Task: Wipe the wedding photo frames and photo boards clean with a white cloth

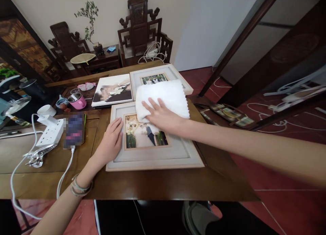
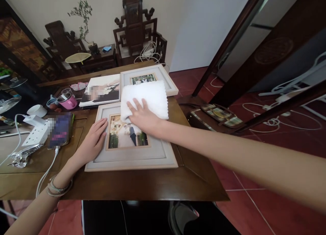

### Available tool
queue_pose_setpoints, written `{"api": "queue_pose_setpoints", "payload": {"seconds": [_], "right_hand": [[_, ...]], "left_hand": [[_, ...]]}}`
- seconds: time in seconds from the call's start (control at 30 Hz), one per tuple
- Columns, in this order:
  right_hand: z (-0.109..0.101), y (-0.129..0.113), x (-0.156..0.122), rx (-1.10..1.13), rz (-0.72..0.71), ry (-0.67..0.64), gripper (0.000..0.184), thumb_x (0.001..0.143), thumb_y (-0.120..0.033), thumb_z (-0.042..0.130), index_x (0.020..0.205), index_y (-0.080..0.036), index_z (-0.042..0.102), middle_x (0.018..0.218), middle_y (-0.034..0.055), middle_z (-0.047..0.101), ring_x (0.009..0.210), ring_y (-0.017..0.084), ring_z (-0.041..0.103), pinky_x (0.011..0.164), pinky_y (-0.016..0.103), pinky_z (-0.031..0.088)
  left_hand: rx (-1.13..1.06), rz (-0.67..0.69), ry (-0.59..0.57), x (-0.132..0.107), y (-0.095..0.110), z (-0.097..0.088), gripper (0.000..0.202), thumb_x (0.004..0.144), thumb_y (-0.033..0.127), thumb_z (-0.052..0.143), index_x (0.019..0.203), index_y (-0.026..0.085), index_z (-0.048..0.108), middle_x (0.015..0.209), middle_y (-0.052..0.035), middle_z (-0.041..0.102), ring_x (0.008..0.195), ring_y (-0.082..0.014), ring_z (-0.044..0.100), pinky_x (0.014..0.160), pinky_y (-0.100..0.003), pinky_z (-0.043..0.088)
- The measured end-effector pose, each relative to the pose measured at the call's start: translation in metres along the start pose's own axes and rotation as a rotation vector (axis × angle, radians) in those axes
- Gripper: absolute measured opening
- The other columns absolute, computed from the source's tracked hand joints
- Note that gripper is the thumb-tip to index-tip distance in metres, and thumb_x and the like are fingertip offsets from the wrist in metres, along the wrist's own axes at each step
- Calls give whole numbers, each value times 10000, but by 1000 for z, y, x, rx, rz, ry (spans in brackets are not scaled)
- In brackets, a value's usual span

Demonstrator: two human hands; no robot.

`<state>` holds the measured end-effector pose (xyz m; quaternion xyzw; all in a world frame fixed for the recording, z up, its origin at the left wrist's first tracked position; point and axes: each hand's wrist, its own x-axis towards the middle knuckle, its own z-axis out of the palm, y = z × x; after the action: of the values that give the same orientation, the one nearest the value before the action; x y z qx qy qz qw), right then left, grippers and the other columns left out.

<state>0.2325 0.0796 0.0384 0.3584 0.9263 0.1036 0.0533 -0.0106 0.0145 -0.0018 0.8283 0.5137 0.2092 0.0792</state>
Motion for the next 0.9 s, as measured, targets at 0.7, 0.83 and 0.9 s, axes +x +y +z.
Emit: {"api": "queue_pose_setpoints", "payload": {"seconds": [0.7,0.83,0.9], "right_hand": [[4,-24,-2,153,-71,67,437,788,45,522,1145,-135,698,1565,196,260,1430,411,199,1117,626,222],[1,-22,16,120,-44,3,436,746,40,578,1135,-115,702,1581,188,228,1431,454,146,1114,660,195],[-10,-33,8,157,-43,-65,437,760,40,559,1147,-105,700,1569,202,251,1425,458,173,1106,663,216]], "left_hand": [[-11,-6,10,-1,1,1,473,989,253,319,1424,103,429,1492,-198,430,1429,-285,339,1171,-540,295],[-3,2,-4,0,1,-1,471,990,253,322,1428,113,426,1489,-194,437,1427,-288,342,1177,-551,277],[5,2,-5,0,1,-1,471,991,251,321,1431,114,421,1490,-195,437,1425,-292,344,1175,-565,270]]}}
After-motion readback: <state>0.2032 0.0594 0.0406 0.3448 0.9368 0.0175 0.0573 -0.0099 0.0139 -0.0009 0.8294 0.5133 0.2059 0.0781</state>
